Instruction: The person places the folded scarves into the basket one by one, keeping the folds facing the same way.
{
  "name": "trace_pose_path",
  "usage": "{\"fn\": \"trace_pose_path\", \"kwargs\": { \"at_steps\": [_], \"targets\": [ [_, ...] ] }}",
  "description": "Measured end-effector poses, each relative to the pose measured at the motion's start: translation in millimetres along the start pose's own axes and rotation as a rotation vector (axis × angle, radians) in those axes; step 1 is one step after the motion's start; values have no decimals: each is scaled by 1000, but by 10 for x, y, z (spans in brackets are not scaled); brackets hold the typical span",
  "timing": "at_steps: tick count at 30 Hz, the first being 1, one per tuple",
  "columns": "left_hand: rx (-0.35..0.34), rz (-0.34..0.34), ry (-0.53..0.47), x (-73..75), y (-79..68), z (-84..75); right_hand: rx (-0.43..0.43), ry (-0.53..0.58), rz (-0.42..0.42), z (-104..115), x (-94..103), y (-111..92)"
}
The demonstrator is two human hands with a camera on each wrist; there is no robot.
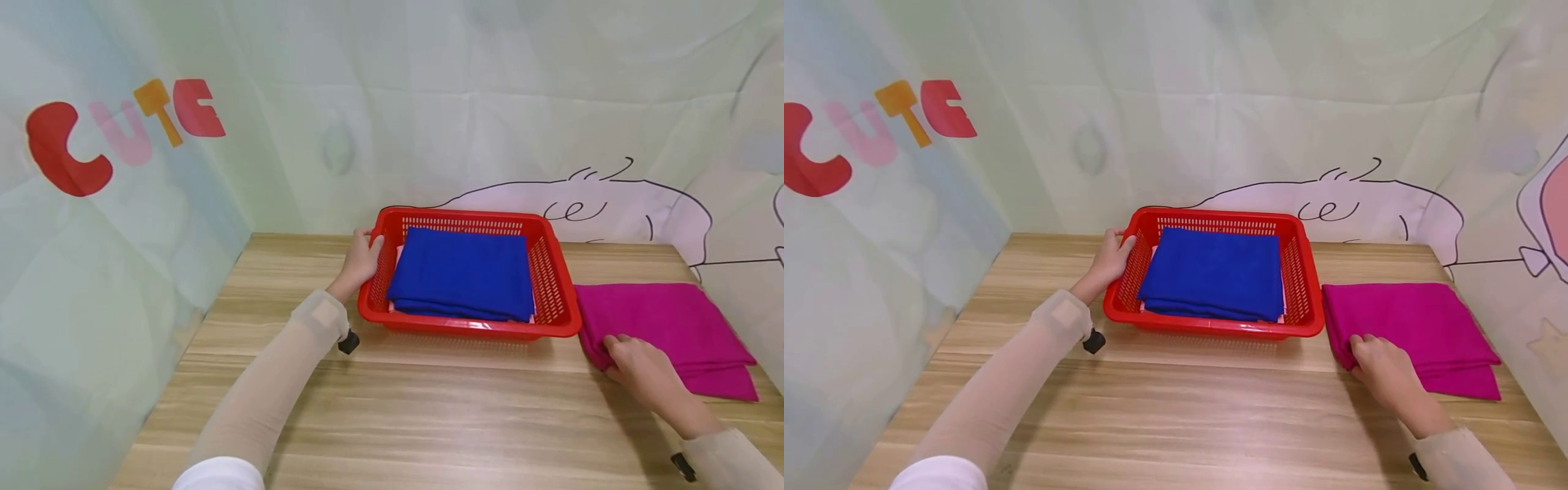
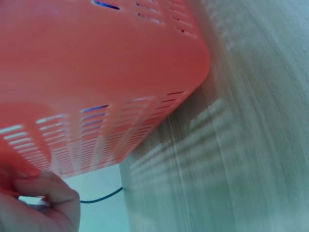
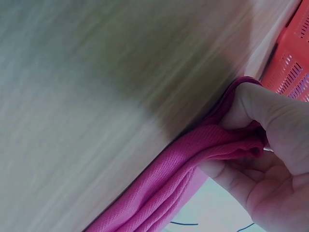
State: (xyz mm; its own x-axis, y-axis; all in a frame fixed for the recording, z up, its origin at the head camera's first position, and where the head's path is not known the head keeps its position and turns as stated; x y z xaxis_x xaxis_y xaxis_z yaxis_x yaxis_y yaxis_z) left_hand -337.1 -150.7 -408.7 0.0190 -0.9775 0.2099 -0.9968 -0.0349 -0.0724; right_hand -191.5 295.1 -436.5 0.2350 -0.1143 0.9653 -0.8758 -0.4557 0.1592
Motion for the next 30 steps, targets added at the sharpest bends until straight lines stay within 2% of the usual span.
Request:
{"fn": "trace_pose_path", "kwargs": {
  "at_steps": [30],
  "targets": [
    [-5,1,-19,2,4,9,10,-25,9,60,37,-83]
  ]
}}
Point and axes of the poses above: each hand's wrist, its own y-axis towards the middle knuckle, its own x-axis out of the back of the hand, z = x × y, the point moved 6 cm from there along y, towards the middle knuckle, and after that the axes turned 12 degrees about -y, right-handed, at the moved point
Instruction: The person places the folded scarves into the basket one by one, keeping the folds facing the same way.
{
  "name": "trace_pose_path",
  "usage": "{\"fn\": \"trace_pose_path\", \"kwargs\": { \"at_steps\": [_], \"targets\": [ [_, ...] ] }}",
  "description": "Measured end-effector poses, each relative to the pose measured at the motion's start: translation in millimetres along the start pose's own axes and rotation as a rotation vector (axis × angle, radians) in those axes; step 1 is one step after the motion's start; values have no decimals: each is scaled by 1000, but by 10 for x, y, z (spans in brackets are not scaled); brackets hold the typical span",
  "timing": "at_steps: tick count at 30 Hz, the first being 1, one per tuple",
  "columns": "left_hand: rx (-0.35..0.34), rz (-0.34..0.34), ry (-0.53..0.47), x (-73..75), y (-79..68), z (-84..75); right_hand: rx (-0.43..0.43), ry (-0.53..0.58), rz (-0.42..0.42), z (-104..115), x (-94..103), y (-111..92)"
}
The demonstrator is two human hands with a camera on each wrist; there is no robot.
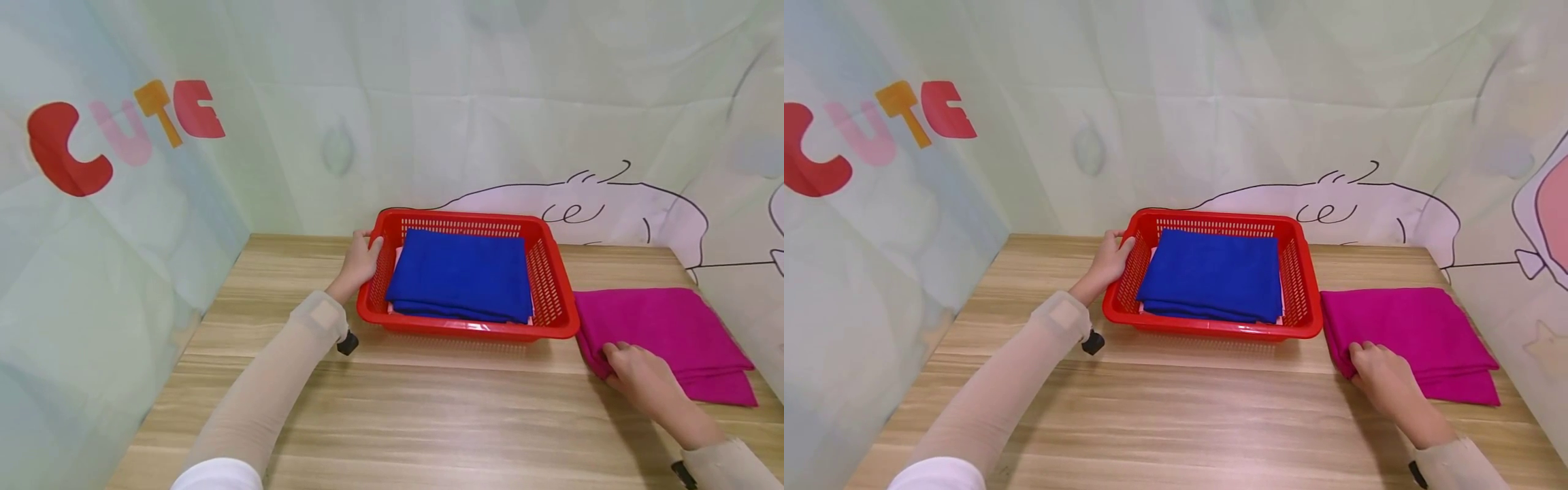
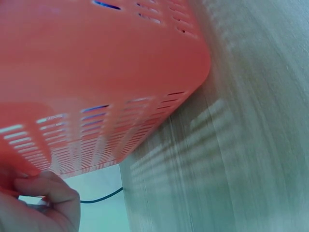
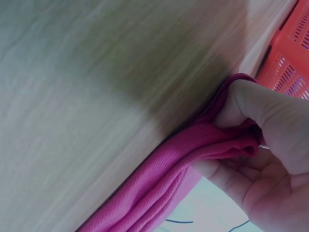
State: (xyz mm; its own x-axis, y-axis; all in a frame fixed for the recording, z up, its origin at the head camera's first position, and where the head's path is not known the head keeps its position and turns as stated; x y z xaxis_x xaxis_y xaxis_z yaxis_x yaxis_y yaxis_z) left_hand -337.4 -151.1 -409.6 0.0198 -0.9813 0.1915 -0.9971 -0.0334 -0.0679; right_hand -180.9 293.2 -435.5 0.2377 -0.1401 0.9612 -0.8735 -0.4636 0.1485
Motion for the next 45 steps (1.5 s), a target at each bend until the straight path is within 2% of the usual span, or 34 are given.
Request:
{"fn": "trace_pose_path", "kwargs": {
  "at_steps": [12,24,45],
  "targets": [
    [-28,8,-5,5,-15,-5,-10,-4,44,30,-15,-34],
    [-23,0,6,7,-14,-16,-22,-10,59,48,-12,-70],
    [-30,4,-12,-10,-11,-18,-25,-3,50,107,40,-156]
  ]
}}
Point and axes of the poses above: each hand's wrist, its own y-axis towards the middle knuckle, its own x-axis out of the back of the hand, z = x × y, the point moved 6 cm from there along y, towards the middle knuckle, and after that the axes turned 12 degrees about -y, right-handed, at the moved point
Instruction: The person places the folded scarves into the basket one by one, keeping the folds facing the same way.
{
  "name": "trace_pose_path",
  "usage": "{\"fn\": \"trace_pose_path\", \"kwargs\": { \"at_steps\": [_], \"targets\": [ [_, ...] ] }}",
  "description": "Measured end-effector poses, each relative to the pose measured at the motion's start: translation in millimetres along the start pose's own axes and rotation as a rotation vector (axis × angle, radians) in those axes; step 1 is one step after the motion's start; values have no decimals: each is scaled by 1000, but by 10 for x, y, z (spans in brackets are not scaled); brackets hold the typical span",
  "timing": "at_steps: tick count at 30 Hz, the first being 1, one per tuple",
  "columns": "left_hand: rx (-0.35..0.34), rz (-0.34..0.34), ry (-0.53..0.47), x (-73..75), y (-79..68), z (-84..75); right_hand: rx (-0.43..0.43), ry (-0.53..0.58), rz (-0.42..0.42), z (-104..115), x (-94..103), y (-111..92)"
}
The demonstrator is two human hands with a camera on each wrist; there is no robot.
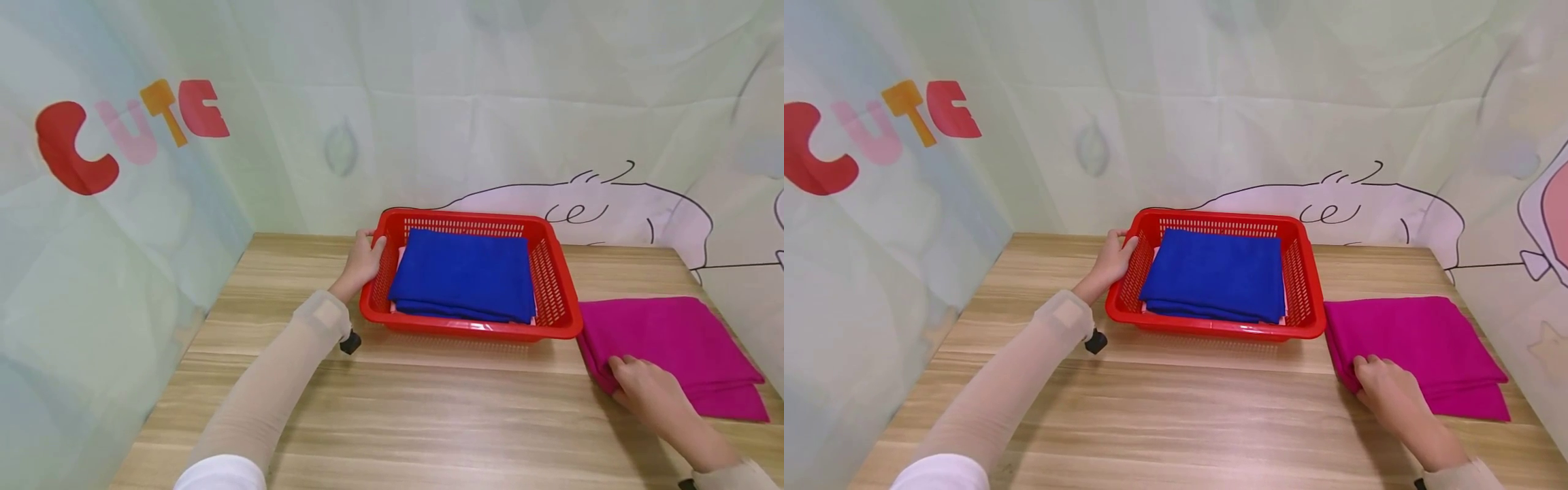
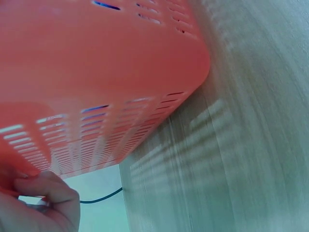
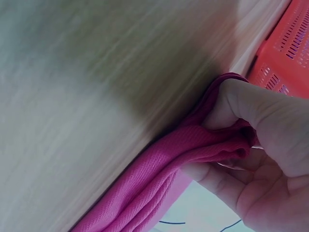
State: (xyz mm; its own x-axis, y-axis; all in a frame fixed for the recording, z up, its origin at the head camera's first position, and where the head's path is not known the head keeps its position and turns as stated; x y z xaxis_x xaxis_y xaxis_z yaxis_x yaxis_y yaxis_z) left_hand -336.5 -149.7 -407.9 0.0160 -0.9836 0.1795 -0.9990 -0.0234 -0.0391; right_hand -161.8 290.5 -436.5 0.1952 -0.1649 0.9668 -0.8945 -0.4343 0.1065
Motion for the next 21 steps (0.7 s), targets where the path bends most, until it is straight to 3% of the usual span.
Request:
{"fn": "trace_pose_path", "kwargs": {
  "at_steps": [21],
  "targets": [
    [5,-5,4,-1,-25,-26,-6,13,21,47,-3,-76]
  ]
}}
Point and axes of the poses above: each hand's wrist, its own y-axis towards the middle knuckle, its own x-axis out of the back of the hand, z = x × y, the point moved 6 cm from there along y, towards the middle knuckle, and after that the axes turned 12 degrees about -y, right-handed, at the moved point
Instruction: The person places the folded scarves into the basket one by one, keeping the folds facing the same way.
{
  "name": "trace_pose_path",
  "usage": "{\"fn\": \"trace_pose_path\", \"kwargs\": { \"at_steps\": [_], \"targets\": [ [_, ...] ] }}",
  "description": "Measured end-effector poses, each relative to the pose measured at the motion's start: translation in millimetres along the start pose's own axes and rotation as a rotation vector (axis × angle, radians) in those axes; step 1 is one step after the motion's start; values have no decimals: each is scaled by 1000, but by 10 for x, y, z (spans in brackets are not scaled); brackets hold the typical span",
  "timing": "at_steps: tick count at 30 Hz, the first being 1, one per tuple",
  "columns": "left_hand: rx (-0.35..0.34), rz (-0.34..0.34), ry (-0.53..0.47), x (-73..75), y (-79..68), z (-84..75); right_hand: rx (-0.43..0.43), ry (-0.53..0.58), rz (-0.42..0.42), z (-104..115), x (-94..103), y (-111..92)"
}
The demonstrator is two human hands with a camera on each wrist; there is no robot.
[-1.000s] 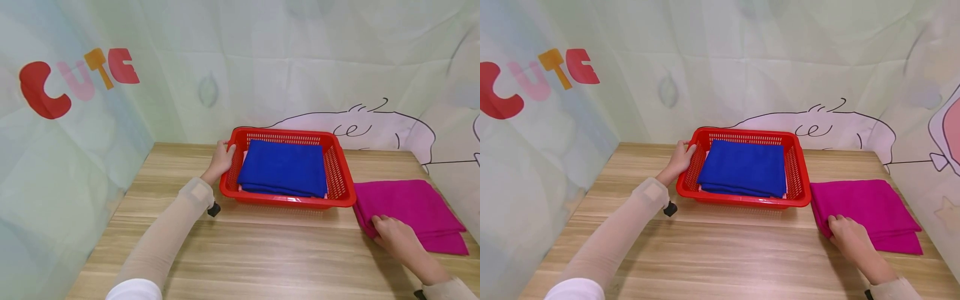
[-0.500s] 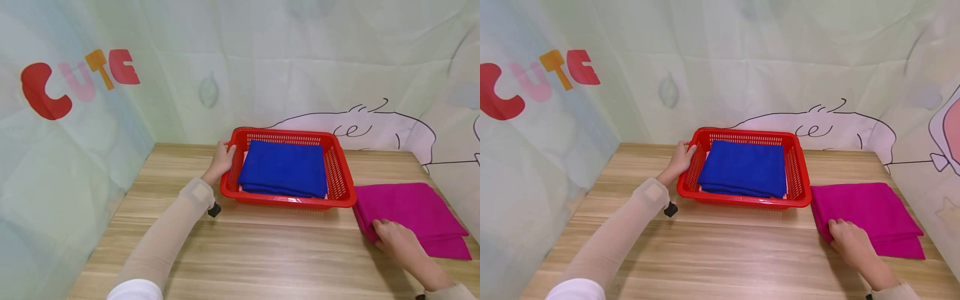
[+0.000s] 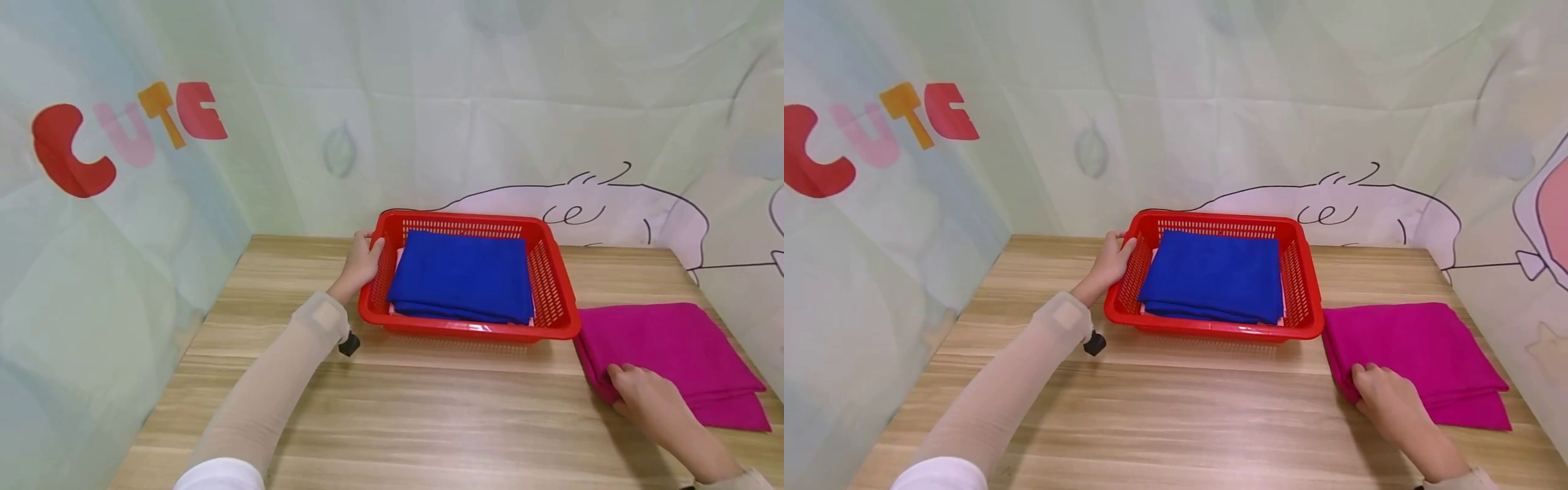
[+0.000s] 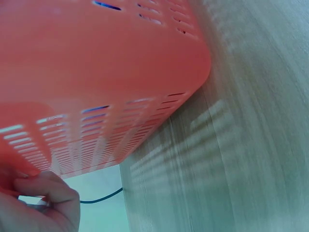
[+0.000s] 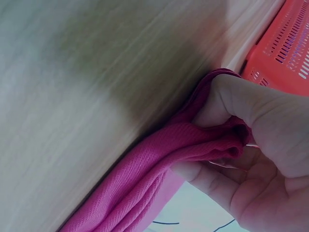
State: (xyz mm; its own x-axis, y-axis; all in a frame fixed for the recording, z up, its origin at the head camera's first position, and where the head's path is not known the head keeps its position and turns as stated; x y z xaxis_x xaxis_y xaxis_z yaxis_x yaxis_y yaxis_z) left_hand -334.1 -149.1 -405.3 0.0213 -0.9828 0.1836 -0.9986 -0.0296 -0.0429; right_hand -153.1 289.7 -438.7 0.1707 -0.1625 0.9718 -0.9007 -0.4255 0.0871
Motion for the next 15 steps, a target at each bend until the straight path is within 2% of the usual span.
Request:
{"fn": "trace_pose_path", "kwargs": {
  "at_steps": [15],
  "targets": [
    [17,5,-11,4,0,14,2,-1,-26,55,34,-80]
  ]
}}
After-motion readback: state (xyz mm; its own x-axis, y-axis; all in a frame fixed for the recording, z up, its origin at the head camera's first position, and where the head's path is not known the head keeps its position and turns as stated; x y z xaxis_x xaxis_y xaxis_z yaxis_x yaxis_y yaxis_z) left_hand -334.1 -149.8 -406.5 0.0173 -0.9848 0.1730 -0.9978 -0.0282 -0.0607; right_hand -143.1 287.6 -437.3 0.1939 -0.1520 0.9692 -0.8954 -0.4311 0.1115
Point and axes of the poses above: each hand's wrist, its own y-axis towards the middle knuckle, its own x-axis out of the back of the hand, z = x × y, the point moved 6 cm from there along y, towards the middle knuckle, and after that the axes turned 12 degrees about -y, right-handed, at the moved point
